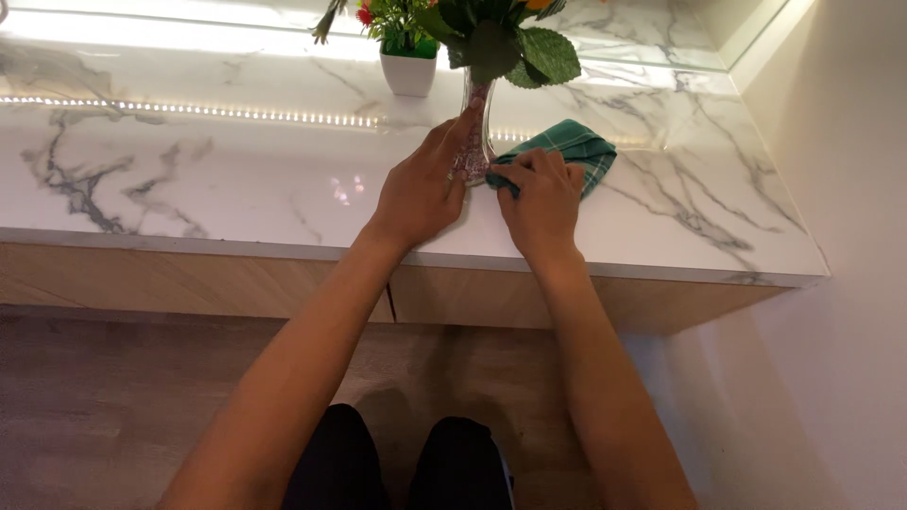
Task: Cleaning and wiping decorative plants and vases.
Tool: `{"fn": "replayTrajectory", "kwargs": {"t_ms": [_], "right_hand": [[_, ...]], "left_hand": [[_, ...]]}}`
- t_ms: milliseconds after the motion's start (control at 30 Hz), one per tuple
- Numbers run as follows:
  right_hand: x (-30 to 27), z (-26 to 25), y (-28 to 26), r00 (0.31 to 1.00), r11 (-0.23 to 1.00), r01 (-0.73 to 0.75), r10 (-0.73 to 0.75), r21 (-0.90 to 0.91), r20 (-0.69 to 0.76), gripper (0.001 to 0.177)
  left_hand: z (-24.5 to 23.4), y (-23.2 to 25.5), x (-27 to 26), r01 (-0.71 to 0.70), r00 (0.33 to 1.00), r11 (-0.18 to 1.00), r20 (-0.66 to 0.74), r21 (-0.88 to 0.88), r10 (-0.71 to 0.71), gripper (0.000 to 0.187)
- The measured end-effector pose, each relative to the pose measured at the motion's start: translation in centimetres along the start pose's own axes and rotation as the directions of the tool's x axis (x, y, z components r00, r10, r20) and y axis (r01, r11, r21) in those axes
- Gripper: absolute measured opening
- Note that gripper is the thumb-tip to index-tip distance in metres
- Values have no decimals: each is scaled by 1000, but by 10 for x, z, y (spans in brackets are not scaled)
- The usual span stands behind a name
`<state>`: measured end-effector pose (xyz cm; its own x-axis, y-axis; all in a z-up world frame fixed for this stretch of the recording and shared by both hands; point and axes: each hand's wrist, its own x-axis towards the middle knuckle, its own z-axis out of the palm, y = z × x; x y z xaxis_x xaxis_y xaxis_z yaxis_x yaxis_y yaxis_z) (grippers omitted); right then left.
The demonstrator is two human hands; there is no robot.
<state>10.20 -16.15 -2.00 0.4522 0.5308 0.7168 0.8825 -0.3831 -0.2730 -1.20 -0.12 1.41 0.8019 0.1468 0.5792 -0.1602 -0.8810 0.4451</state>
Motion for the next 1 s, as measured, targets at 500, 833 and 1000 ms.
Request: {"fn": "replayTrajectory", "kwargs": {"t_ms": [500, 833, 1000], "right_hand": [[-3, -2, -7, 999, 999, 5, -3, -47, 40, 22], [-4, 0, -8, 1000, 998, -14, 13, -56, -18, 22], [-3, -1, -8, 999, 998, -39, 39, -43, -7, 24]], "left_hand": [[16, -8, -1, 34, 979, 990, -206, 134, -6, 83], [18, -12, 0, -6, 967, 991, -250, 133, 39, 88], [14, -7, 1, 7, 959, 993, -281, 116, 26, 91]]}}
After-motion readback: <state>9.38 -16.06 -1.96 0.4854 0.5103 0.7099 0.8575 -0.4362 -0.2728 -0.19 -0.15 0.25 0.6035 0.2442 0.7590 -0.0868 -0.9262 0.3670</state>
